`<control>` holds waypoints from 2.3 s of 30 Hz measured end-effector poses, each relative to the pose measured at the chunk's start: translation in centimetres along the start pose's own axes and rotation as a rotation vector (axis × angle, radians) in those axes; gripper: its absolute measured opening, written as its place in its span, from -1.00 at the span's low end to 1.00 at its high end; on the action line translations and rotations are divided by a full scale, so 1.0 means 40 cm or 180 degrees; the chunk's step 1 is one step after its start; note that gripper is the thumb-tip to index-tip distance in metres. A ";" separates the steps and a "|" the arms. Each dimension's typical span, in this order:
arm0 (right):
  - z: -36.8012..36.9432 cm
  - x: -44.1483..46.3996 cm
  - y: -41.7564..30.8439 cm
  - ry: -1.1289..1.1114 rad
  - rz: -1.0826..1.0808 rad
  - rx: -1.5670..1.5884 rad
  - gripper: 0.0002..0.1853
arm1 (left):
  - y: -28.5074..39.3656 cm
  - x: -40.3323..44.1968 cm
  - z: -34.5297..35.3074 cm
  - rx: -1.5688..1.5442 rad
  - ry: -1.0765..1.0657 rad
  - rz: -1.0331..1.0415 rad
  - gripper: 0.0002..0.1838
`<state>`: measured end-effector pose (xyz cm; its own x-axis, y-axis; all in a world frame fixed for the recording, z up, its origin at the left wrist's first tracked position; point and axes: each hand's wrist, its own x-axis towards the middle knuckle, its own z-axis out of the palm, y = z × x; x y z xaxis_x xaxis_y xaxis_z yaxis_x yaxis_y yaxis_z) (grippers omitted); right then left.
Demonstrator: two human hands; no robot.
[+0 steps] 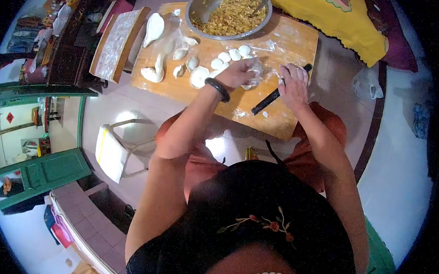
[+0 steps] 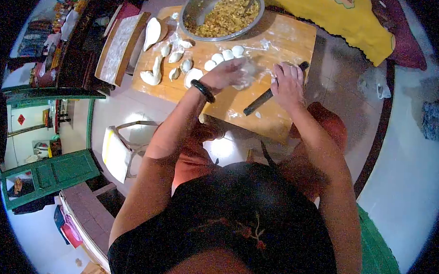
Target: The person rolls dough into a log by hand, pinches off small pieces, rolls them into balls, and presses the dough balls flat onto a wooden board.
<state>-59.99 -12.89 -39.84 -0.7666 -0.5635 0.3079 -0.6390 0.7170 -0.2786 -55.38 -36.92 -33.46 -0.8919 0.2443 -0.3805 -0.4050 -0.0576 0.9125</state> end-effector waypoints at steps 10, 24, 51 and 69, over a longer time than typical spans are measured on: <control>-0.005 -0.005 -0.008 0.0210 -0.0020 0.0080 -0.54 | -0.068 -0.016 0.013 0.2937 0.2074 0.0789 -0.83; -0.019 -0.001 0.007 -0.0117 -0.0299 0.0509 -0.33 | -0.225 0.016 0.017 0.3201 0.1850 0.0479 -0.67; -0.026 -0.088 0.019 -0.0280 -0.0414 0.0860 -0.50 | -0.156 -0.091 0.141 0.4309 0.1279 0.1049 -0.46; -0.004 -0.085 0.017 0.0021 -0.0443 0.0870 -0.18 | -0.172 0.098 0.165 0.5292 0.0747 0.1545 -0.27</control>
<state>-57.80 -10.41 -40.94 -0.6706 -0.6453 0.3659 -0.7320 0.4956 -0.4676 -54.75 -29.17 -40.26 -0.9278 0.3653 0.0754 0.3695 0.9277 0.0528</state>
